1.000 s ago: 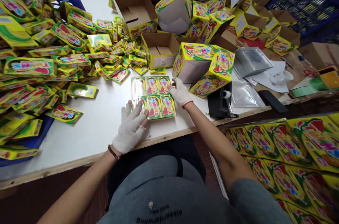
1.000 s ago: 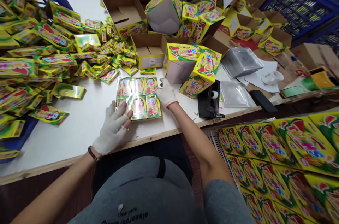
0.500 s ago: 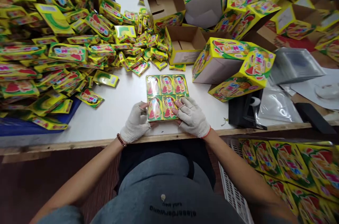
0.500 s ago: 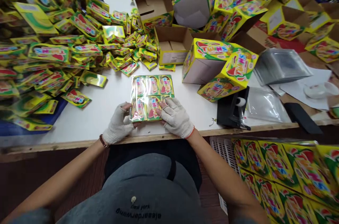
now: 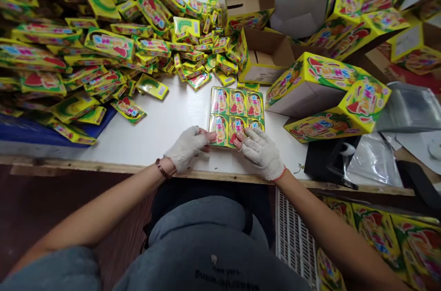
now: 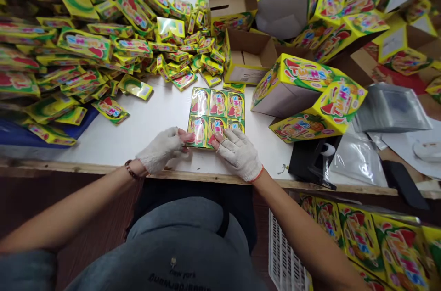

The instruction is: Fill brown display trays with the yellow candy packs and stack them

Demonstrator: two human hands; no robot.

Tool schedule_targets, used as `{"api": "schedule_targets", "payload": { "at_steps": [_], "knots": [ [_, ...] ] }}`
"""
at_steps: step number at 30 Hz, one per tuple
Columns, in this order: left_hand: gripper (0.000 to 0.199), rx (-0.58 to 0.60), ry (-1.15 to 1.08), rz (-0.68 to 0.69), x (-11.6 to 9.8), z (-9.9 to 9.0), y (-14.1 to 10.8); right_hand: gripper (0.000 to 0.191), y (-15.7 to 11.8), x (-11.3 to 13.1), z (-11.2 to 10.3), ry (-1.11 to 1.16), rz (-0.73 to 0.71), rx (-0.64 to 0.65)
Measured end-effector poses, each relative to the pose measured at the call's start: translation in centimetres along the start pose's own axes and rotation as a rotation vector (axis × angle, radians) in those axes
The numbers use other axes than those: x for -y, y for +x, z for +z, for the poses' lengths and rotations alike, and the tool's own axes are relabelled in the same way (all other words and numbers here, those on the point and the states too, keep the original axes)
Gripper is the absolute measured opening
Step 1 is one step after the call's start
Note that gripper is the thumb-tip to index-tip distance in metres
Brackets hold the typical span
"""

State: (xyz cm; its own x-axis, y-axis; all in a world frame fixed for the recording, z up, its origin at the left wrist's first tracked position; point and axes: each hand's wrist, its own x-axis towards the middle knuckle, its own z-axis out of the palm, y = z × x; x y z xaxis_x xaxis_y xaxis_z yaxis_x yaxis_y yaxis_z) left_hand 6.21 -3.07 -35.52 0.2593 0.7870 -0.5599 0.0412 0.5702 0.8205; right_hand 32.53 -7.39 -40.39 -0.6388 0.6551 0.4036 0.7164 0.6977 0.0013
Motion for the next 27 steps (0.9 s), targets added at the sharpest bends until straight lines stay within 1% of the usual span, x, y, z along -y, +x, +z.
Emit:
{"api": "schedule_targets", "payload": {
  "at_steps": [2,4,6,7,8,10,14,16,18,23,25,27],
  "knots": [
    [0.043,0.021,-0.043,-0.171,-1.2,0.3,0.1,0.043,0.4,0.2,-0.3,0.03,-0.007,0.059],
    [0.039,0.028,-0.135,-0.307,-1.8,0.4,0.2,0.044,0.8,0.5,-0.4,0.058,-0.001,0.104],
    [0.032,0.057,-0.251,-0.404,-1.8,0.4,0.2,0.045,1.0,0.8,-0.4,0.065,0.007,0.104],
    [0.028,0.077,-0.305,-0.429,-1.5,0.4,0.1,0.046,1.0,0.9,-0.4,0.06,0.006,0.091],
    [0.025,0.097,-0.355,-0.436,-1.1,0.4,0.0,0.047,1.0,1.0,-0.4,0.05,0.0,0.074],
    [0.022,0.108,-0.429,-0.381,0.0,0.6,-0.4,0.05,0.8,1.3,-0.2,0.035,-0.007,0.045],
    [0.031,0.056,-0.421,-0.108,2.4,1.3,-0.8,0.052,0.6,1.9,0.3,0.057,0.05,0.034],
    [0.033,0.034,-0.433,-0.047,3.0,1.5,-0.8,0.05,0.9,2.2,0.5,0.086,0.071,0.029],
    [0.029,0.04,-0.491,-0.081,2.9,1.5,-0.7,0.046,1.6,2.5,0.6,0.118,0.059,0.022],
    [0.016,0.126,-0.607,-0.286,1.5,1.4,-0.9,0.039,3.2,2.8,0.2,0.163,0.006,-0.022],
    [0.015,0.12,-0.632,-0.312,1.3,1.5,-1.2,0.039,3.4,2.6,0.1,0.186,0.012,-0.011],
    [0.016,0.088,-0.63,-0.281,1.4,1.8,-1.5,0.041,3.3,2.4,0.0,0.221,0.019,-0.001]
  ]
}}
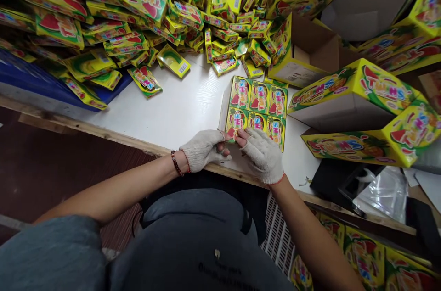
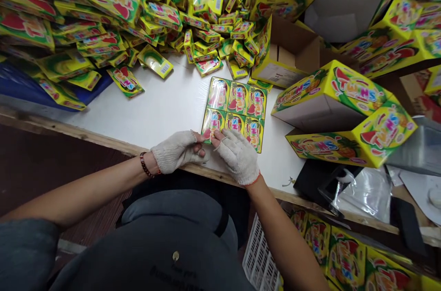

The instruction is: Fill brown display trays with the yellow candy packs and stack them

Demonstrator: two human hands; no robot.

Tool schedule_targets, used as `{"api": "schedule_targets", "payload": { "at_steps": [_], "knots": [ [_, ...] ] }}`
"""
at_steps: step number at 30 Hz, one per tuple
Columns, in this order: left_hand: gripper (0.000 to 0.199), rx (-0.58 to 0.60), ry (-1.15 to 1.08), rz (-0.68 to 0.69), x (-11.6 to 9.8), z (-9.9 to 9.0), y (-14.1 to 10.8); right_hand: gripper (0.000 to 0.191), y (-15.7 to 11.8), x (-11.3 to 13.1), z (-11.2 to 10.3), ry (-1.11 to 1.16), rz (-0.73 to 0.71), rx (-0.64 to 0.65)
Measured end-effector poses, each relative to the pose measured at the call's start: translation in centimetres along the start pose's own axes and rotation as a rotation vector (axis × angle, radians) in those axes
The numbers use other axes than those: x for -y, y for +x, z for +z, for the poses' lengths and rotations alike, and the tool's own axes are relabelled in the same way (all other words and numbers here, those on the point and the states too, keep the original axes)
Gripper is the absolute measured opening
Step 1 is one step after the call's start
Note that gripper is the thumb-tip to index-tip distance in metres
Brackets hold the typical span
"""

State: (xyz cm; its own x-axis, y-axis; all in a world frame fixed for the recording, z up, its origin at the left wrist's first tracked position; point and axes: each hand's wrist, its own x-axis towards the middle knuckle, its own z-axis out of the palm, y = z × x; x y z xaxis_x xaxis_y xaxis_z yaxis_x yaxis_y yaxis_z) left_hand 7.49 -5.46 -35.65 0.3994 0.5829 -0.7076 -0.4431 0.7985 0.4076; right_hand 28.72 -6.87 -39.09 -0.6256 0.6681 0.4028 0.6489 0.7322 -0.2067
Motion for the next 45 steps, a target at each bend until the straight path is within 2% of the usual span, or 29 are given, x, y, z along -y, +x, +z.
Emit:
{"api": "schedule_targets", "payload": {
  "at_steps": [4,7,10,13,17,22,25,28,30,32,33,35,37,38,40,42,43,45],
  "knots": [
    [0.021,-0.021,0.059,0.153,1.2,-0.1,0.1,0.043,0.0,-0.3,0.0,0.062,-0.028,0.016],
    [0.022,0.013,0.068,0.2,1.7,-0.3,0.5,0.035,0.4,-0.1,0.0,0.045,-0.048,0.091],
    [0.022,0.019,0.107,0.249,1.6,-0.4,0.9,0.036,0.8,-0.1,-0.2,0.011,-0.078,0.096],
    [0.019,-0.022,0.133,0.224,1.1,-0.4,0.8,0.044,1.0,-0.6,-0.7,0.002,-0.095,0.149],
    [0.02,-0.089,0.169,0.165,0.7,0.0,0.5,0.046,1.1,-1.4,-1.3,-0.013,-0.035,0.225],
    [0.019,-0.082,0.092,0.283,1.4,0.2,1.5,0.038,0.7,-1.4,-0.6,-0.052,-0.005,0.163],
    [0.017,-0.044,0.058,0.273,1.8,-0.6,2.7,0.038,0.6,-1.3,0.0,-0.062,-0.049,0.071],
    [0.02,-0.042,0.274,0.301,1.8,-1.9,2.9,0.043,0.5,-1.3,0.6,-0.061,-0.11,-0.047],
    [0.024,-0.147,0.555,0.517,1.5,-2.6,2.5,0.045,0.3,-1.3,1.2,-0.072,-0.119,-0.099],
    [0.024,-0.236,0.856,0.9,0.8,-2.7,2.0,0.043,0.2,-1.1,1.9,-0.103,-0.104,-0.129],
    [0.022,-0.206,1.002,1.107,0.3,-2.5,2.0,0.039,0.2,-1.0,2.3,-0.117,-0.094,-0.138],
    [0.019,0.021,1.278,1.429,-0.9,-1.9,2.4,0.028,0.3,-0.4,2.7,-0.129,-0.078,-0.145],
    [0.024,0.268,1.501,1.59,-2.1,-1.1,3.4,0.021,0.0,0.4,2.5,-0.112,-0.081,-0.141],
    [0.026,0.335,1.582,1.656,-2.5,-0.8,4.0,0.021,-0.4,0.8,2.1,-0.093,-0.085,-0.138],
    [0.026,0.377,1.696,1.792,-3.3,-0.7,5.1,0.025,-2.0,1.4,0.4,-0.042,-0.037,-0.143],
    [0.023,0.398,1.764,1.908,-3.8,-1.2,5.9,0.028,-4.9,1.5,-2.4,-0.031,0.182,-0.218],
    [0.021,0.407,1.783,1.939,-4.0,-1.5,6.3,0.026,-6.8,1.2,-4.0,-0.071,0.372,-0.297],
    [0.019,0.431,1.789,1.945,-4.5,-2.0,6.9,0.022,-10.7,0.2,-7.4,-0.243,0.842,-0.537]
  ]
}}
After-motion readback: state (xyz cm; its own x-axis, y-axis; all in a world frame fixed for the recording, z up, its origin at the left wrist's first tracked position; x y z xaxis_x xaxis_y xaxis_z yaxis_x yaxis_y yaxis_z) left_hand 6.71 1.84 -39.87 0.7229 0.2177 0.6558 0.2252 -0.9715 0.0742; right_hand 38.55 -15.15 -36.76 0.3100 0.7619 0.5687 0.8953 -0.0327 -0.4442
